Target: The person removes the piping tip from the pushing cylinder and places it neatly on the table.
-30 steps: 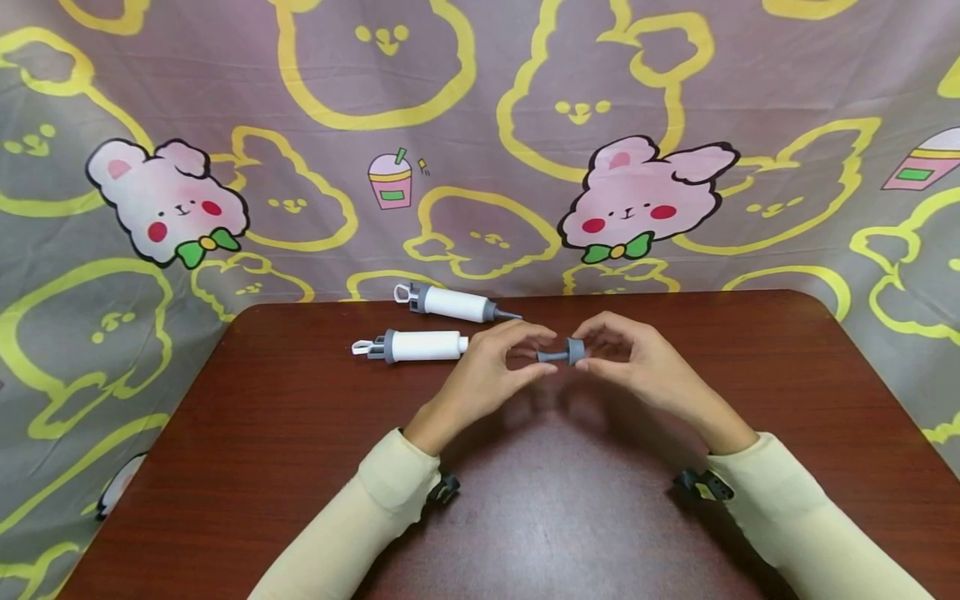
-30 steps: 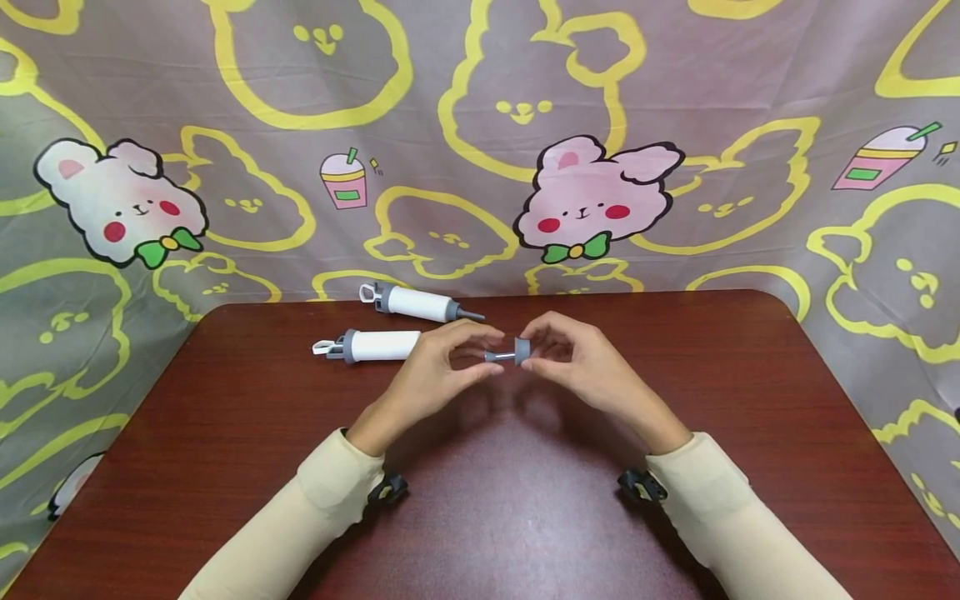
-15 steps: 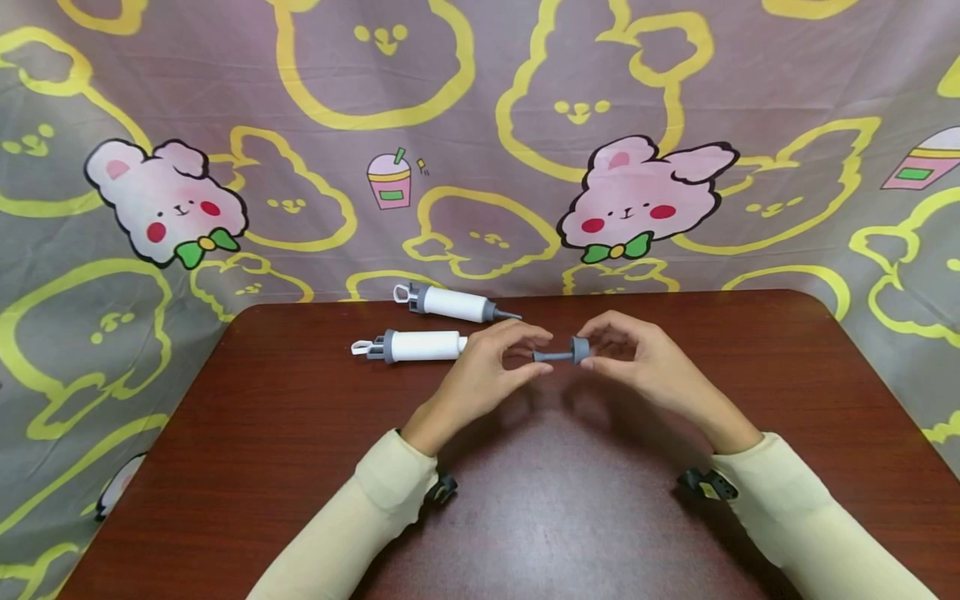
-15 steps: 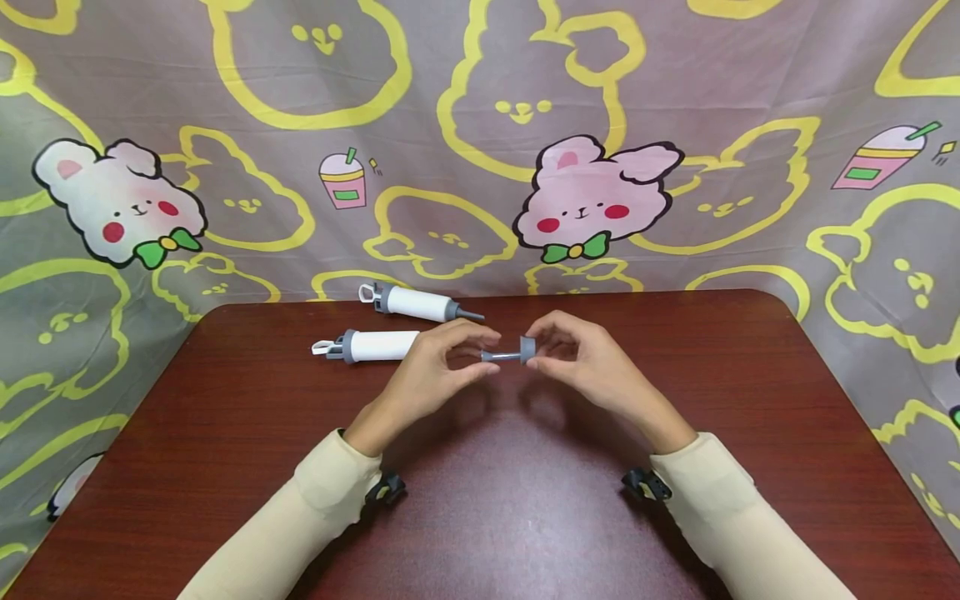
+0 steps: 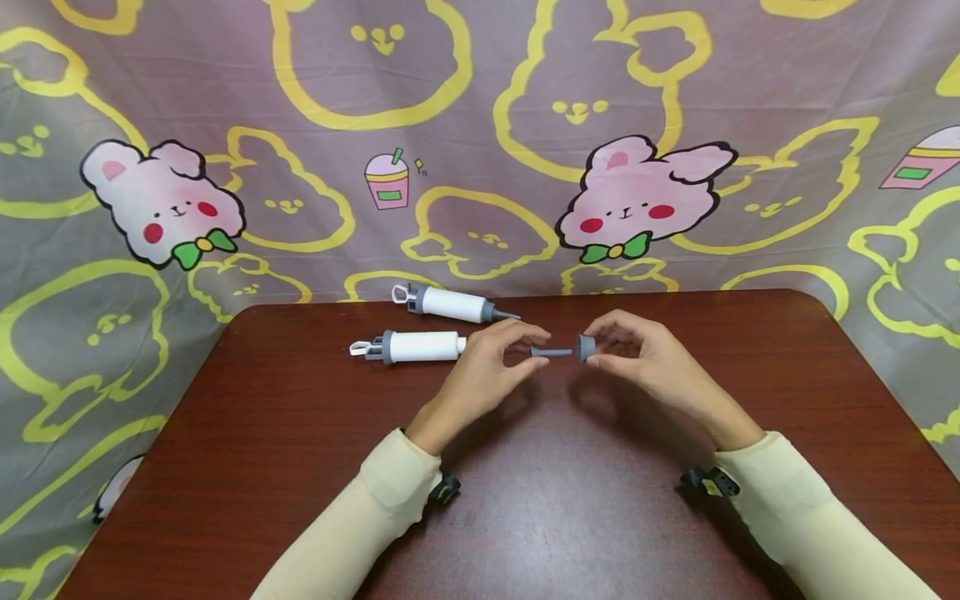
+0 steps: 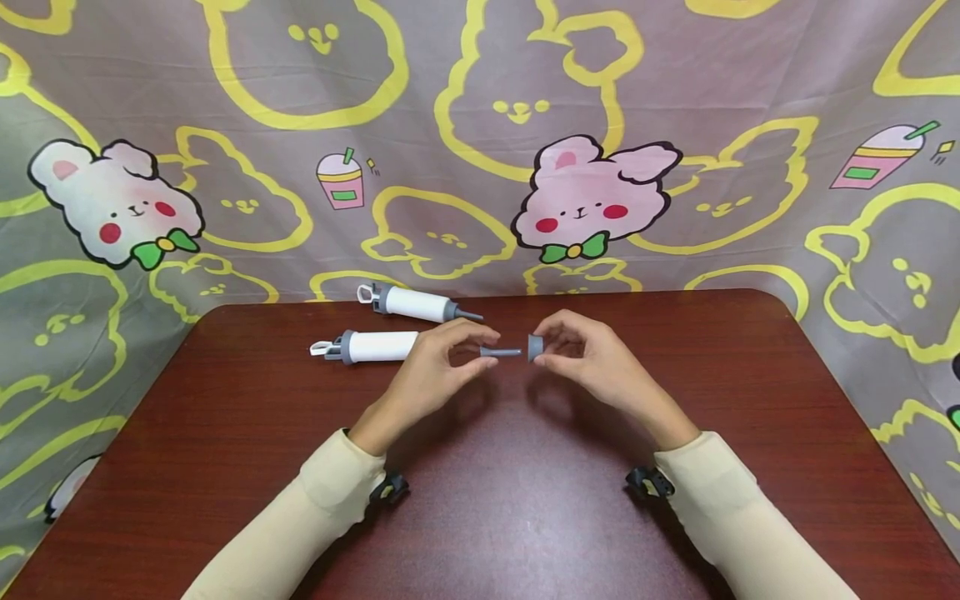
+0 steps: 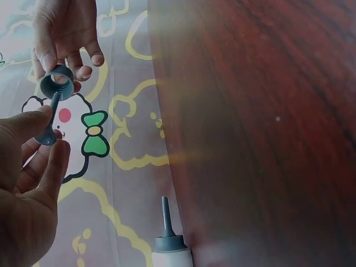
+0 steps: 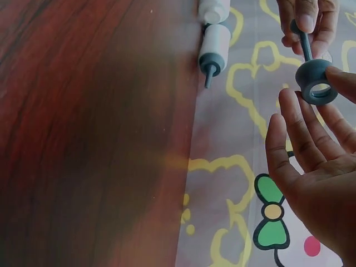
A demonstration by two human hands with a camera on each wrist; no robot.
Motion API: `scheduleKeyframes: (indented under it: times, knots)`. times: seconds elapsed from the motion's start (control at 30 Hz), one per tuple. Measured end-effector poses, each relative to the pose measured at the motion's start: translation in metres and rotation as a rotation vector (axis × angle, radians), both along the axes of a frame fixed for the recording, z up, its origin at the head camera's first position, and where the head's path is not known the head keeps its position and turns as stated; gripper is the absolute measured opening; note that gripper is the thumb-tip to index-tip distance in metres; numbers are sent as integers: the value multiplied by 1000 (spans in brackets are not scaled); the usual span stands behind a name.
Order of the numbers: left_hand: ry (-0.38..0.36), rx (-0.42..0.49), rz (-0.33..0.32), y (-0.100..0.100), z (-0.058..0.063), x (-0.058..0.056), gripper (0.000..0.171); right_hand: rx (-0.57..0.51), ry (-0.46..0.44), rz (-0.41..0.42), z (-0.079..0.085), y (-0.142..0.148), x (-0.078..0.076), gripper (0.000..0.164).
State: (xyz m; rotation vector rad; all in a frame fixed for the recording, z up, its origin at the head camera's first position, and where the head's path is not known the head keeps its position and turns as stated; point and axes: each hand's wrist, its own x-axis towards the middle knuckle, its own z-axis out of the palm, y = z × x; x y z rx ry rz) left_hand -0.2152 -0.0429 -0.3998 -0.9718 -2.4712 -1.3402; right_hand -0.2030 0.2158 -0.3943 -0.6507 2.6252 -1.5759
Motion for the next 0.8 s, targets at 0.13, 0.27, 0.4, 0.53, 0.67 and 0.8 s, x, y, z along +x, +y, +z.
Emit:
scheduleKeyframes:
  times: [0.13,0.27,0.4,0.53,0.67,0.8]
  knots:
    - [10,6,4,0,-1,-1,24,10,-16,-7,-1,2,-2,24]
    - [17,-7,22,1,-4,-4,22,16,-26,-14,-3,4,-4,24]
    - [-3,-22,40,3,-7,-6,21,12,-36,-16,-4,5,-6,25]
    - [-26,-29,59,6,-9,-9,19,21,-43,-22,-5,6,-7,25]
    - [-35,-50,81,9,-10,-11,17,26,-48,-29,-6,8,-8,25]
    - [-61,-74,98,13,-12,-13,15,30,-58,-33,-7,9,-8,26]
